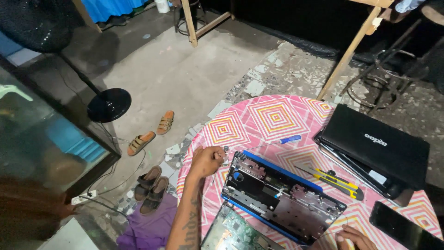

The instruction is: The person disassembles a blue laptop, removing the motherboard and a small fan. They use a screwdriver to loosen screws on the motherboard and then place the components on a patterned table.

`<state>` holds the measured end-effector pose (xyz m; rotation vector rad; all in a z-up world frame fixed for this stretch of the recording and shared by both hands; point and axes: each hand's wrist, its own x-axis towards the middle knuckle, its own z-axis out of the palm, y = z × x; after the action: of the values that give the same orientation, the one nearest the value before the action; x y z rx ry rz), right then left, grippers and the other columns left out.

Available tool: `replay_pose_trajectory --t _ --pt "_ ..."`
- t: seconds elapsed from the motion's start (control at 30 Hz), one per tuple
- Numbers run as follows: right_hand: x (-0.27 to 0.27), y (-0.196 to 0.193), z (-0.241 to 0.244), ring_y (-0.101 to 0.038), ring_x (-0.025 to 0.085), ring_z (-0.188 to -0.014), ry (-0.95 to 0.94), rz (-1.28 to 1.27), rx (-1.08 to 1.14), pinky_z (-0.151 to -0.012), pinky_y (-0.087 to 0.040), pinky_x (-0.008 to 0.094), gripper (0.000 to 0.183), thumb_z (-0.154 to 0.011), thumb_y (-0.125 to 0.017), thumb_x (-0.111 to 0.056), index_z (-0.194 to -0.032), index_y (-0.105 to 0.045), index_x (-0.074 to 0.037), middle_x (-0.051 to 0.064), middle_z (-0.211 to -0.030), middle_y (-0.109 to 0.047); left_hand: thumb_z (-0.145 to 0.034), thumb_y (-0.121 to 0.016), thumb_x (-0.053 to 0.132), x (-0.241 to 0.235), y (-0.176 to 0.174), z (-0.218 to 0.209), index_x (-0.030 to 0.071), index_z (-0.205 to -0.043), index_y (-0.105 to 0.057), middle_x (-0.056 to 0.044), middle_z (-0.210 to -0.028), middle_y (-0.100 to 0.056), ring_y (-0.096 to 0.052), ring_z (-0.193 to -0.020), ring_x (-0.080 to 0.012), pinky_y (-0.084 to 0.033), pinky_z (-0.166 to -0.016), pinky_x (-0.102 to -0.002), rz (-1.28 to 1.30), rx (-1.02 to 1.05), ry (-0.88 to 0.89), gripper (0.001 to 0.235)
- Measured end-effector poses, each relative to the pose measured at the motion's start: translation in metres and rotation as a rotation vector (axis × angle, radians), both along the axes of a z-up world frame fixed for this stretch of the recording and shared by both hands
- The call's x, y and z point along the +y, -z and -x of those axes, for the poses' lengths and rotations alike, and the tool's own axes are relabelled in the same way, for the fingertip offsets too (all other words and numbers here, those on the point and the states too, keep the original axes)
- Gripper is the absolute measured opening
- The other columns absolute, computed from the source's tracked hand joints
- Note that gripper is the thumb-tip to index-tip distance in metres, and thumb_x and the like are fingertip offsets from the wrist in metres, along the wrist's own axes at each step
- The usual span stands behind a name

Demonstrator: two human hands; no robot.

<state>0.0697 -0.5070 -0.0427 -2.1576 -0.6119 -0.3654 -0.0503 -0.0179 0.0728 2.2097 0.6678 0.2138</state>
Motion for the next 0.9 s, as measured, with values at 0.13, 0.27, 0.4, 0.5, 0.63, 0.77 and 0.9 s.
replay_pose_trajectory --t 0.13,0.27,0.4,0.5,0.63,0.77,0.9 --pt "0.008 -0.037 0.017 -0.072 0.016 -0.101 0.011 0.04 -0.063 -0.099 -0.051 0.027 0.009 -0.083 -0.073 -0.016 -0.091 -0.077 -0.014 0.007 -0.109 -0.076 -0.087 -0.065 0.015 -0.008 -0.043 0.011 0.022 -0.09 -0.073 0.007 -0.076 -0.071 -0.066 -0.074 -0.0108 -0.048 -0.072 -0.032 0.069 0.092 -0.077 0.011" --pt "0.014 -0.063 0.032 -0.068 0.013 -0.115 0.099 -0.013 0.167 -0.102 -0.047 0.025 0.009 -0.086 -0.073 -0.015 -0.091 -0.078 -0.009 0.004 -0.112 -0.076 -0.095 -0.061 0.023 -0.012 -0.086 0.029 0.024 -0.103 -0.071 0.003 -0.09 -0.075 -0.065 -0.07 -0.0138 -0.048 -0.064 -0.034 -0.01 0.1 -0.211 0.014" --pt "0.015 -0.094 0.061 -0.069 0.022 -0.116 0.046 -0.429 0.225 -0.094 -0.05 0.026 0.01 -0.103 -0.059 -0.005 -0.104 -0.064 0.004 0.019 -0.115 -0.072 -0.09 -0.063 0.016 -0.034 -0.108 0.072 0.016 -0.103 -0.073 0.0 -0.093 -0.077 -0.069 -0.079 -0.0134 -0.056 -0.072 -0.032 -0.046 -0.241 -0.334 0.016" --pt "-0.128 0.132 -0.09 -0.073 0.023 -0.118 -0.658 -0.112 0.154 -0.107 -0.051 0.038 0.071 -0.075 -0.071 -0.066 -0.117 -0.076 -0.009 0.01 -0.123 -0.078 -0.091 -0.065 0.02 -0.078 -0.067 0.103 0.009 -0.096 -0.07 -0.004 -0.087 -0.073 -0.07 -0.078 -0.015 -0.059 -0.077 -0.033 0.006 -0.642 -0.151 0.012" --pt "-0.022 0.105 0.019 -0.074 0.018 -0.114 -0.789 -0.171 0.047 -0.102 -0.051 0.032 0.062 -0.077 -0.081 -0.061 -0.114 -0.078 -0.012 0.002 -0.118 -0.079 -0.071 -0.074 0.004 -0.203 -0.04 0.1 0.007 -0.084 -0.076 -0.006 -0.081 -0.077 -0.07 -0.07 -0.0155 -0.059 -0.07 -0.032 0.298 -0.693 -0.119 0.013" --pt "0.044 0.028 0.108 -0.078 0.012 -0.098 -0.562 -0.058 0.815 -0.094 -0.055 0.025 0.028 -0.088 -0.067 -0.024 -0.109 -0.076 -0.008 0.008 -0.104 -0.084 -0.077 -0.079 0.007 -0.262 -0.018 0.098 0.009 -0.092 -0.076 -0.006 -0.074 -0.075 -0.067 -0.062 -0.0161 -0.053 -0.065 -0.028 0.299 -0.771 0.01 0.016" --pt "0.027 -0.006 0.149 -0.076 0.015 -0.102 -0.366 -0.009 0.223 -0.092 -0.055 0.027 0.043 -0.074 -0.08 -0.033 -0.114 -0.074 -0.016 0.005 -0.109 -0.077 -0.08 -0.077 0.016 -0.265 -0.035 0.106 0.015 -0.1 -0.077 -0.005 -0.084 -0.072 -0.072 -0.068 -0.0164 -0.056 -0.068 -0.026 0.261 -0.575 0.063 0.021"
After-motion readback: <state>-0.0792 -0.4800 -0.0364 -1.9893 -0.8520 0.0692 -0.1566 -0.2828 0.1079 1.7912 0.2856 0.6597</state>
